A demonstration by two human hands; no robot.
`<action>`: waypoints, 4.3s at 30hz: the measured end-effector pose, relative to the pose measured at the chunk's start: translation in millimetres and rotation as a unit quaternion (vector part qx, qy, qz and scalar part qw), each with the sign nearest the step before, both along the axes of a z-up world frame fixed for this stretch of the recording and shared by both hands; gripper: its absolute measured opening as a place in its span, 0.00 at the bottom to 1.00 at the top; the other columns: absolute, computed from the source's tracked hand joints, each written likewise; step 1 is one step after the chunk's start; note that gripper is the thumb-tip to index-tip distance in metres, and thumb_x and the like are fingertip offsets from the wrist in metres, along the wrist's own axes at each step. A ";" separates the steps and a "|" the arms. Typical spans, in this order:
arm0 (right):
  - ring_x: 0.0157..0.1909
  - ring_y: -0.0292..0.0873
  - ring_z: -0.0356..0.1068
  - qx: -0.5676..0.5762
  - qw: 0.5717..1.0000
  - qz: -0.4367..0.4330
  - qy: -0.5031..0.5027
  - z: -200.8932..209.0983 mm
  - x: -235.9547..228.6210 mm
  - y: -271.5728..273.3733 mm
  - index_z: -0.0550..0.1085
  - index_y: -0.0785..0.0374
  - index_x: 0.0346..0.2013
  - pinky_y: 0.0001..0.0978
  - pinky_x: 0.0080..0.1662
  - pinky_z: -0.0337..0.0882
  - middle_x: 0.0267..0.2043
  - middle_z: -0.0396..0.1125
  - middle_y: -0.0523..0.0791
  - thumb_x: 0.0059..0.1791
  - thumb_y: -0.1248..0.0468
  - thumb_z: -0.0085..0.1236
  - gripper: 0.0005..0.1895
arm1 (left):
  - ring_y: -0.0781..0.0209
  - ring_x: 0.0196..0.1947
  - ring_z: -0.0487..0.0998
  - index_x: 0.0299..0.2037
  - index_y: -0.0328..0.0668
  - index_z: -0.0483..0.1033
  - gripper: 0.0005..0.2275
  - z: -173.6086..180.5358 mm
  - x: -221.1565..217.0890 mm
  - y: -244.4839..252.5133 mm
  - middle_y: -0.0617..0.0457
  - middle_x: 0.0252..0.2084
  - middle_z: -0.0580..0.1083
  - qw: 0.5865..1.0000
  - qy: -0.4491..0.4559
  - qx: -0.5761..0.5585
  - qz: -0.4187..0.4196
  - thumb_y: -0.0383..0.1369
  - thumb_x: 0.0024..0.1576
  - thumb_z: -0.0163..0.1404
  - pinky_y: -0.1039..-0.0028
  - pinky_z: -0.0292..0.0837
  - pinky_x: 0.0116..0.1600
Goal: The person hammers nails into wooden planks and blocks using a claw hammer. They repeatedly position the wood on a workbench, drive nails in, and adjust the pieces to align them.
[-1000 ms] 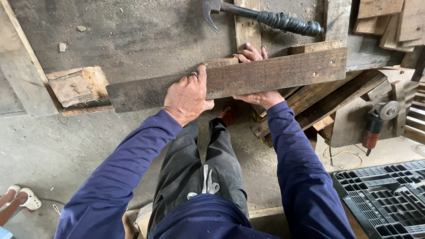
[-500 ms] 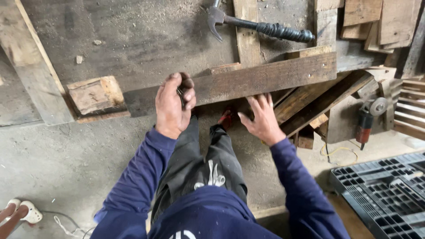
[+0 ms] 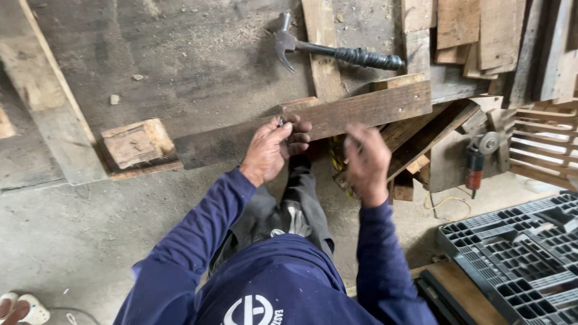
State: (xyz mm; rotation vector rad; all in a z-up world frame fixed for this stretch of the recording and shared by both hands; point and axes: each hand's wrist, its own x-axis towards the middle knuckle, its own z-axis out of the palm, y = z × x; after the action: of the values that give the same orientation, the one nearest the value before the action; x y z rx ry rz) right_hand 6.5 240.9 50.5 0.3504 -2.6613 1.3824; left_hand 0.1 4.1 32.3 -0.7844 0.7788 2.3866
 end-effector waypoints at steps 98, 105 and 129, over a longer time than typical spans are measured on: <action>0.39 0.54 0.74 0.197 0.960 0.051 -0.191 -30.5 143.0 -30.6 0.70 0.58 0.53 0.48 0.36 0.72 0.39 0.70 0.47 0.46 0.56 0.63 0.23 | 0.68 0.28 0.80 0.40 0.40 0.72 0.07 -64.3 -57.2 63.1 0.55 0.26 0.78 0.710 0.410 -0.552 -0.153 0.35 0.66 0.49 0.72 0.75 0.37; 0.38 0.56 0.73 0.169 0.955 -0.018 -0.245 -29.3 139.2 -29.0 0.70 0.59 0.55 0.49 0.36 0.72 0.42 0.71 0.48 0.47 0.56 0.63 0.24 | 0.68 0.28 0.79 0.40 0.44 0.72 0.08 -71.2 -59.9 66.4 0.56 0.28 0.78 0.742 0.372 -0.533 -0.164 0.37 0.67 0.48 0.72 0.77 0.36; 0.25 0.38 0.71 0.318 0.919 -0.030 -0.232 -44.1 156.3 135.8 0.74 0.60 0.53 0.30 0.26 0.72 0.36 0.73 0.43 0.52 0.55 0.65 0.19 | 0.70 0.33 0.79 0.41 0.38 0.71 0.07 -74.2 -54.3 71.3 0.55 0.31 0.78 0.755 0.385 -0.523 -0.090 0.33 0.68 0.50 0.75 0.78 0.42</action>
State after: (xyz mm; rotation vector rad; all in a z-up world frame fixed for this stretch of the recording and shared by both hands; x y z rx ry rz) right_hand 162.8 376.7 6.3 -0.0230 -3.4364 0.5829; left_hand -54.3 75.5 -42.0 0.0412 2.4955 1.8795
